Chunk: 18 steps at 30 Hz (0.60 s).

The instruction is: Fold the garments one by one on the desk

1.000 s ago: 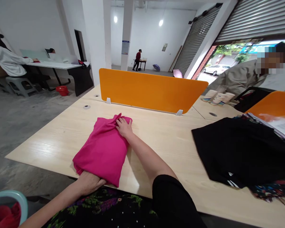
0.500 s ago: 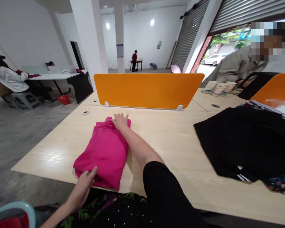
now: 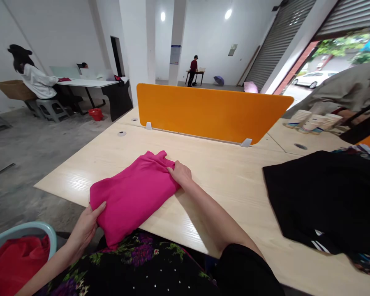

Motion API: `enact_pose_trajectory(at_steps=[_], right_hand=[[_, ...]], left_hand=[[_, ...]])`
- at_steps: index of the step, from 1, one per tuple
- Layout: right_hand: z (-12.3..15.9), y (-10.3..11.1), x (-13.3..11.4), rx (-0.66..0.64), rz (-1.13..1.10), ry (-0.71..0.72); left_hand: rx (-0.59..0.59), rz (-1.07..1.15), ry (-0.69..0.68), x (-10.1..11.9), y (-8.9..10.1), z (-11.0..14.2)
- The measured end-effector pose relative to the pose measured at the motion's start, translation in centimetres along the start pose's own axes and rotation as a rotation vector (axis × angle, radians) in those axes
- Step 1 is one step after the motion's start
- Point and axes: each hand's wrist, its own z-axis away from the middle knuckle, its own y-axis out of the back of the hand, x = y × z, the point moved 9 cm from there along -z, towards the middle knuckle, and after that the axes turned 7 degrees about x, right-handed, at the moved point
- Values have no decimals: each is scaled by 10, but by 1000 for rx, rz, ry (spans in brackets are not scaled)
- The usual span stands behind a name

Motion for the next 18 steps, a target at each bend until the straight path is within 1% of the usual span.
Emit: enact_pose_trajectory(at_steps=[2,3,4,5,6,7,8,9,11,13,14,15,16,17,18], right_hand=[[-1,2,-4,38,-88,38],[-1,6,-7,75,-145,73],[-2,10,-8,117,-207,104],[-2,14,-7,148,-273,110],[-3,16,-2,156,-341,84],[-4,16,4,135,-406,30],[-4,13,10,86,-468,-31],[-2,8,13,17,-522,-82],[6,-5,7,-147,-585,-113],[19,-18,-13,-266,-609,-65],[27,-24,-25,-294,-625,-34],[35,-29,-38,-308,-654,-5],[43,-34,-54,-317,-700,27],[51,-40,-71,-327,-754,59],[59,-45,-89,-345,-806,91]], left_hand=[[15,-38,-94,3,6,-2],[46,-70,-157,5,12,-3],[106,-113,-222,8,20,-4],[191,-154,-278,10,31,-3],[280,-183,-305,10,42,0],[348,-188,-292,7,50,3],[371,-162,-235,1,54,7],[343,-102,-146,-7,52,10],[184,82,30,-22,34,21],[41,240,112,-25,18,31],[5,279,131,-25,17,34],[-10,293,147,-25,20,35],[-9,293,160,-26,29,36],[10,288,167,-26,42,36],[43,283,161,-25,60,36]])
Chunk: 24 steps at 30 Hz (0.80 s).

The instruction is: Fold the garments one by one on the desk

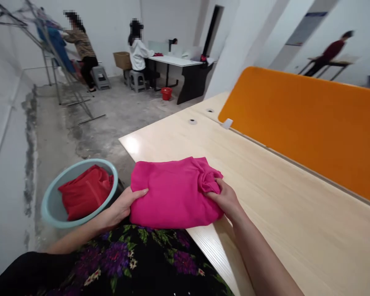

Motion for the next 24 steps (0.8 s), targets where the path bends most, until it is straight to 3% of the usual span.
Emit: enact_pose_trajectory(at_steps=[3,6,10,14,16,18,21,24], right_hand=[[5,-59,-36,-94,-121,110],[10,-124,-89,-191,-205,258],[24,-227,-155,-358,-314,413],[39,-333,-185,-501,-317,520],[45,-381,-175,-598,-95,549],[46,-412,-142,-662,319,528],[47,-415,-86,-705,739,450],[66,-400,-56,-811,791,464]], left_hand=[[148,11,-112,31,65,6],[332,-13,-229,67,137,25],[582,-55,-397,113,228,58],[744,-193,-464,131,314,73],[756,-390,-399,123,353,63],[753,-765,-259,106,385,46],[823,-1177,-177,86,418,30],[894,-1380,-370,86,413,16]])
